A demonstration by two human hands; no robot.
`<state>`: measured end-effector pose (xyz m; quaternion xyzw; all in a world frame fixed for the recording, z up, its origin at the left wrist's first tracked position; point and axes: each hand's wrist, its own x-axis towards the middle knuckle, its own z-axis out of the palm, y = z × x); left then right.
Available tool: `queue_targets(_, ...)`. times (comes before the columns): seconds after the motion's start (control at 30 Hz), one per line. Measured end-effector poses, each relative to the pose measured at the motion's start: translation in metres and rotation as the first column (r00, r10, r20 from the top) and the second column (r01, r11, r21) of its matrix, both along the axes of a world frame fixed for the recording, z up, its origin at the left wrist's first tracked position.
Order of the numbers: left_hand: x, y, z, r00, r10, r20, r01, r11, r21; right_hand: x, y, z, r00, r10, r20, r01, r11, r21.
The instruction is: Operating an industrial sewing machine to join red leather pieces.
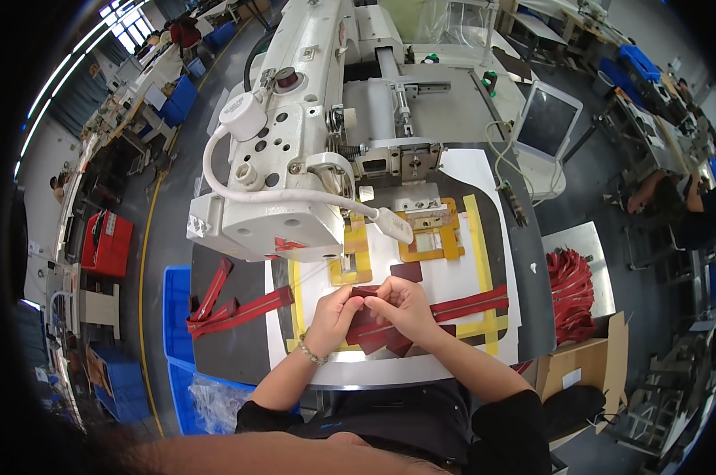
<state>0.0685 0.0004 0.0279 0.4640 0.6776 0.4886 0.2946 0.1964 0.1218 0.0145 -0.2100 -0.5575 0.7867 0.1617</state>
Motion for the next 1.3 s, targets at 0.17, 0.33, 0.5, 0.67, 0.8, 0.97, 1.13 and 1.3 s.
queue_targets(0.17, 0.002, 0.000, 0.000, 1.000, 0.018, 0.020, -0.018, 1.000, 0.009, 0.000, 0.000, 0.001, 1.000, -0.014, -0.014, 0.014, 1.000, -0.012)
queue_targets(0.33, 0.003, -0.001, -0.003, 1.000, 0.017, 0.024, -0.017, 1.000, 0.016, 0.000, 0.000, 0.001, 1.000, -0.020, -0.015, 0.020, 1.000, -0.017)
queue_targets(0.5, 0.004, 0.000, -0.003, 0.999, 0.029, 0.022, -0.030, 0.999, 0.032, -0.001, -0.001, 0.002, 1.000, -0.032, 0.001, 0.032, 0.999, -0.045)
queue_targets(0.67, 0.004, -0.001, -0.004, 0.999, 0.025, 0.031, -0.026, 0.999, 0.022, -0.001, -0.001, 0.001, 0.999, -0.032, 0.000, 0.032, 0.996, -0.087)
queue_targets(0.8, 0.003, 0.000, -0.006, 0.999, 0.012, 0.043, -0.012, 1.000, 0.010, -0.002, -0.001, -0.002, 1.000, -0.022, -0.018, 0.021, 0.994, -0.106)
queue_targets(0.97, -0.012, 0.000, -0.003, 0.999, -0.032, -0.017, 0.032, 0.999, -0.030, -0.002, 0.005, 0.003, 0.984, 0.089, 0.151, -0.077, 0.993, -0.084)
queue_targets(1.13, -0.049, 0.000, 0.006, 0.833, -0.527, -0.168, 0.487, 0.843, -0.228, -0.006, 0.016, 0.020, 0.943, 0.281, 0.177, -0.312, 0.933, 0.183)
queue_targets(1.3, -0.061, 0.000, 0.016, 0.804, -0.588, -0.082, 0.555, 0.793, -0.251, -0.024, 0.026, 0.027, 0.809, 0.498, 0.313, -0.585, 0.633, 0.507)
